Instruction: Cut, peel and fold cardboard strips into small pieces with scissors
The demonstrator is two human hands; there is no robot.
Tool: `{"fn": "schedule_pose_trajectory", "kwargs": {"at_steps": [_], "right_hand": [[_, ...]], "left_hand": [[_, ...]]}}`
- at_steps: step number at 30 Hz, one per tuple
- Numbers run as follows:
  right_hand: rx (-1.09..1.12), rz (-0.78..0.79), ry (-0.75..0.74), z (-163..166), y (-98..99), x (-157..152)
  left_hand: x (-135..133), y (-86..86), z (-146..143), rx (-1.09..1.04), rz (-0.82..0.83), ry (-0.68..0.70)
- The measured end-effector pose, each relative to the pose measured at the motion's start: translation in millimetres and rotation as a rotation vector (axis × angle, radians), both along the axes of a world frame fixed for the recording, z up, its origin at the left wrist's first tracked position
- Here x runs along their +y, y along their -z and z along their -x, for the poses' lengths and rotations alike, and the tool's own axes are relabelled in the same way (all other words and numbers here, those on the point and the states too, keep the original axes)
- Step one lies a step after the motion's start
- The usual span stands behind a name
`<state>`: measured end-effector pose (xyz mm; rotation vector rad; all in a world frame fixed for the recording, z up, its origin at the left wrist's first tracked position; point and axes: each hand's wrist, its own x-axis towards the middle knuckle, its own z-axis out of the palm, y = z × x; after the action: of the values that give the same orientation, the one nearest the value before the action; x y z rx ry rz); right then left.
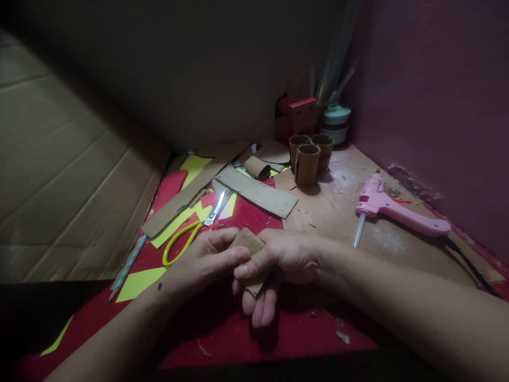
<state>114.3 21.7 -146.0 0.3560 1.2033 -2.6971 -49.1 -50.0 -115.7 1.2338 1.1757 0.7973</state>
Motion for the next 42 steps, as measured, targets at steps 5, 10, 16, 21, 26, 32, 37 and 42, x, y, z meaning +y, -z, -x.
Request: {"fn": "schedule_pose_trajectory", "kwargs": {"at_steps": [5, 10, 16, 21, 26, 32, 37, 42], "right_hand": [[0.111, 0.087, -0.067, -4, -1.5, 0], [0.063, 0.105, -0.052, -1, -3.6, -4], [0.055, 0.105, -0.139, 4, 0.2, -5], [0.018, -0.006, 0.043, 3, 1.2, -7], [0.006, -0.097, 0.161, 3, -0.9, -5], [-0.001, -0.303, -0.01, -4, -13.4, 2], [-0.038, -0.316, 0.025, -4, -15.5, -1], [0.01, -0.335, 0.003, -5, -19.6, 2]], "left_hand": [[-1, -3.9, 6, -0.063, 0.016, 0.098], [-1, -5.7, 11, -0.051, -0.005, 0.09], [0, -1.8, 8, -0.038, 0.017, 0.007], [2, 4.1, 4, -0.125, 0.098, -0.101], [1, 7.1, 4, -0.174, 0.09, -0.103], [1, 7.5, 10, -0.117, 0.031, -0.135], [1, 13.1, 11, -0.179, 0.069, -0.177], [-1, 9.9, 11, -0.198, 0.055, -0.141]]}}
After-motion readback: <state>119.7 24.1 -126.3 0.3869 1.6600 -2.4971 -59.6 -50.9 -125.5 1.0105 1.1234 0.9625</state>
